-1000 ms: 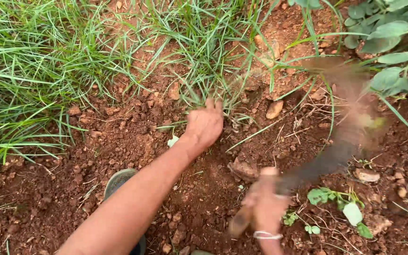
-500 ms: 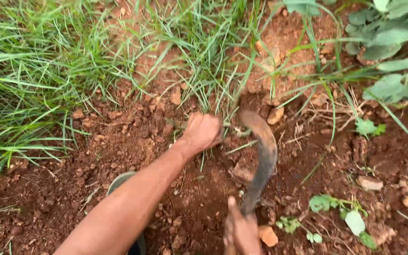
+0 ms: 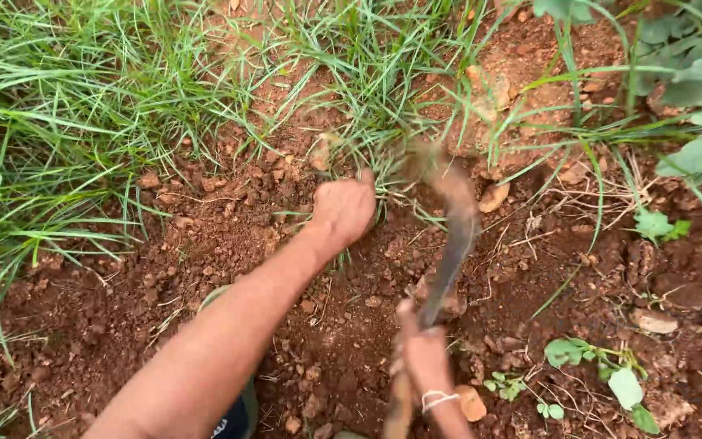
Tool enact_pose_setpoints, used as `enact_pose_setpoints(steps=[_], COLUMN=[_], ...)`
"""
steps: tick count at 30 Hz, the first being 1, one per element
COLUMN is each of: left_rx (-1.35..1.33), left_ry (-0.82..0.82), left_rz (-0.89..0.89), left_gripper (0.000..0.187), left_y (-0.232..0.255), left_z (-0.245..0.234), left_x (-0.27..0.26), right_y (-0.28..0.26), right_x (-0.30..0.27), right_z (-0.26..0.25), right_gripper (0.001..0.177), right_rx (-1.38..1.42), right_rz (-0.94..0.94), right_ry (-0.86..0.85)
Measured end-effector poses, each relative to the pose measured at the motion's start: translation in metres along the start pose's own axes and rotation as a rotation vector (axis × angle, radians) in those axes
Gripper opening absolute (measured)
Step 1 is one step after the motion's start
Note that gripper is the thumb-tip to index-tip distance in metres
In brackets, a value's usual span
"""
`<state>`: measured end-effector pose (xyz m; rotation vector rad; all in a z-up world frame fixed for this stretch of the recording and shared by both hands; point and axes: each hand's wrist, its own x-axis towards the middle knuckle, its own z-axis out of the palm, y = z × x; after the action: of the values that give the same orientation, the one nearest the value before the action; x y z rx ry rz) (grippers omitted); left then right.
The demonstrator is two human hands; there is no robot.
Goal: Using a hand sickle and manual pulling to remove weeds from the soil around tomato plants.
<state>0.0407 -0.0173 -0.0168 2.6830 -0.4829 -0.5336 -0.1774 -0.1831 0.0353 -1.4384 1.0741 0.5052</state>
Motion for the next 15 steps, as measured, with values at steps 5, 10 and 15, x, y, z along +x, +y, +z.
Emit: enact_pose_setpoints(steps=[5, 10, 15], left_rx=[-0.054, -0.012, 0.01], left_ry=[0.059, -0.006, 0.022], left_rz=[0.026, 0.035, 0.096], left_gripper=[0.024, 0.017, 0.024], left_y=[-0.024, -0.025, -0.008], left_z=[0.038, 0.029, -0.006], left_x=[0.016, 0.02, 0.0], right_y=[-0.012, -0.019, 0.186], right_x=[-0.041, -0.014, 0.108], right_z=[-0.013, 0.003, -0.033], right_gripper=[0.047, 0.037, 0.031], right_rx=[0.122, 0.465, 0.017], right_rz=[0.098, -0.402, 0.216], right_ry=[0.103, 0.013, -0.178])
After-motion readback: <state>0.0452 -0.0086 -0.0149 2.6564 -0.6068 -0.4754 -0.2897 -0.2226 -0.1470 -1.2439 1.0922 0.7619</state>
